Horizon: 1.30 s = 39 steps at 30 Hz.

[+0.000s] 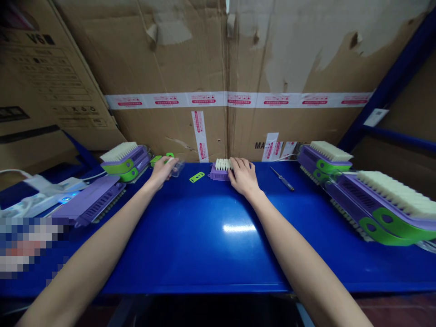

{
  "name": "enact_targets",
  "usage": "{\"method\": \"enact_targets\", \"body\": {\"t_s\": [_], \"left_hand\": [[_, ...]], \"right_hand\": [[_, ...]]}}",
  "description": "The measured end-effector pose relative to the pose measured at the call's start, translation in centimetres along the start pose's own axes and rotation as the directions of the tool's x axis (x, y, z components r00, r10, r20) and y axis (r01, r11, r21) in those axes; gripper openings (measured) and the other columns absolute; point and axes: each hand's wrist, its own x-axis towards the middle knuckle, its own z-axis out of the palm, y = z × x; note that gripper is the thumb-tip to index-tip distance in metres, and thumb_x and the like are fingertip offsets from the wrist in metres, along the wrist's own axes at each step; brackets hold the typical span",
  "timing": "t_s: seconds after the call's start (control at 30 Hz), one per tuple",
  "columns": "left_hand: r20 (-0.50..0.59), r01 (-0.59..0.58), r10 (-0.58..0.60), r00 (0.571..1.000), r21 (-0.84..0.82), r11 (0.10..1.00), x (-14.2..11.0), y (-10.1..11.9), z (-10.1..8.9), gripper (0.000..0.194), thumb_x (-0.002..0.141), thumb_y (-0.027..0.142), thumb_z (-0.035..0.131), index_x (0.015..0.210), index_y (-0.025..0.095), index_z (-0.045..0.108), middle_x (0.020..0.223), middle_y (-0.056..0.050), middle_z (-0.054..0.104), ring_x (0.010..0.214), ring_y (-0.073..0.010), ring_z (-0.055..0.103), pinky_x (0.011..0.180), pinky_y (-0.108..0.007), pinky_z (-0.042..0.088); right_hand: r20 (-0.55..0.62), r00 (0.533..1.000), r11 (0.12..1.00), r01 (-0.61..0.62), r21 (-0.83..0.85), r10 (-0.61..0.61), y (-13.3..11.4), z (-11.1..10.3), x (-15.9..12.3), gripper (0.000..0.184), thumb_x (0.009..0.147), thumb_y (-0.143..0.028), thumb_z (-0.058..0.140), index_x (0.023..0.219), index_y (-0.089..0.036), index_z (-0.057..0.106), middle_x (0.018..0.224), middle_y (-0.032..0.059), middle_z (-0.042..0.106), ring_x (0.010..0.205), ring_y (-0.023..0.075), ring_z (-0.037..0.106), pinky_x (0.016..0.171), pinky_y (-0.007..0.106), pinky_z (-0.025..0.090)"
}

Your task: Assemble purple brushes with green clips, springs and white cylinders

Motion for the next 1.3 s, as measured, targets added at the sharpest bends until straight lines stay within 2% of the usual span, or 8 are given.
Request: {"method": "enact_targets", "body": {"t_s": [0.03,0.1,0.17,0.27,0.43,0.53,0.87,1.3], "left_hand": [[-0.055,-0.086,0.101,0.993,0.237,0.968,-0.3,0.0,0.0,0.031,0.075,0.043,0.056,0.095,0.020,0.056,0.079,-0.007,0.065,0.064,-0.0184,0.059,0.054,-0.025,0.040],[-0.053,-0.180,0.272,0.961,0.629,0.757,-1.0,0.1,0.0,0.034,0.079,0.044,0.050,0.101,0.019,0.057,0.091,-0.012,0.067,0.082,-0.0272,0.064,0.067,-0.034,0.045],[0.007,-0.194,0.304,0.953,0.783,0.591,-1.6,0.3,0.2,0.037,0.083,0.043,0.042,0.106,0.018,0.057,0.095,-0.015,0.067,0.088,-0.0318,0.064,0.073,-0.039,0.046],[0.030,-0.172,0.277,0.961,0.844,0.508,-1.9,0.6,0.4,0.043,0.085,0.044,0.036,0.108,0.015,0.058,0.092,-0.017,0.068,0.087,-0.0327,0.065,0.074,-0.039,0.047],[0.027,-0.168,0.290,0.957,0.865,0.473,-1.7,0.6,0.2,0.059,0.088,0.054,0.026,0.107,0.011,0.059,0.088,-0.019,0.068,0.086,-0.0346,0.066,0.073,-0.042,0.047],[0.052,-0.194,0.310,0.949,0.873,0.447,-1.7,0.5,0.3,0.062,0.088,0.056,0.023,0.105,0.010,0.060,0.088,-0.019,0.068,0.086,-0.0351,0.065,0.074,-0.043,0.047],[0.051,-0.198,0.326,0.944,0.879,0.435,-1.9,0.5,0.7,0.050,0.091,0.039,0.020,0.111,0.011,0.056,0.096,-0.019,0.066,0.087,-0.0336,0.065,0.075,-0.041,0.047],[0.028,-0.212,0.389,0.921,0.874,0.438,-2.1,0.6,0.6,0.044,0.093,0.032,0.022,0.116,0.012,0.053,0.101,-0.019,0.062,0.088,-0.0311,0.064,0.074,-0.039,0.047]], "right_hand": [[-0.003,1.000,1.000,0.003,-0.002,-0.003,0.0,0.0,0.0,0.048,0.092,-0.035,0.037,0.132,-0.011,0.047,0.133,0.0131,0.055,0.121,0.0282,0.044,0.095,0.042,0.034],[-0.006,1.000,1.000,0.009,-0.004,-0.009,0.0,0.0,0.0,0.048,0.092,-0.035,0.036,0.132,-0.011,0.047,0.132,0.0136,0.055,0.121,0.0283,0.044,0.095,0.042,0.034],[-0.005,1.000,1.000,0.010,-0.007,-0.010,0.1,0.1,0.0,0.048,0.092,-0.034,0.036,0.133,-0.011,0.046,0.133,0.0139,0.055,0.121,0.0284,0.044,0.094,0.042,0.034],[0.002,1.000,1.000,0.007,-0.011,-0.007,0.1,0.1,0.0,0.048,0.092,-0.034,0.036,0.133,-0.011,0.046,0.133,0.0140,0.054,0.121,0.0283,0.044,0.095,0.042,0.034],[0.002,1.000,1.000,0.007,-0.009,-0.007,0.1,0.1,0.0,0.048,0.092,-0.035,0.036,0.133,-0.011,0.046,0.133,0.0135,0.054,0.121,0.0283,0.044,0.095,0.042,0.035],[0.000,1.000,1.000,0.006,0.000,-0.006,0.0,0.0,0.0,0.048,0.092,-0.034,0.036,0.133,-0.011,0.046,0.133,0.0140,0.054,0.121,0.0287,0.044,0.095,0.043,0.035],[0.000,1.000,1.000,-0.002,0.010,0.002,0.0,0.0,0.0,0.048,0.092,-0.034,0.037,0.133,-0.011,0.047,0.134,0.0136,0.054,0.122,0.0288,0.044,0.096,0.043,0.034],[0.011,1.000,1.000,0.000,0.006,0.000,0.0,0.0,0.0,0.049,0.092,-0.035,0.036,0.134,-0.011,0.046,0.134,0.0137,0.054,0.122,0.0286,0.043,0.096,0.043,0.034]]}}
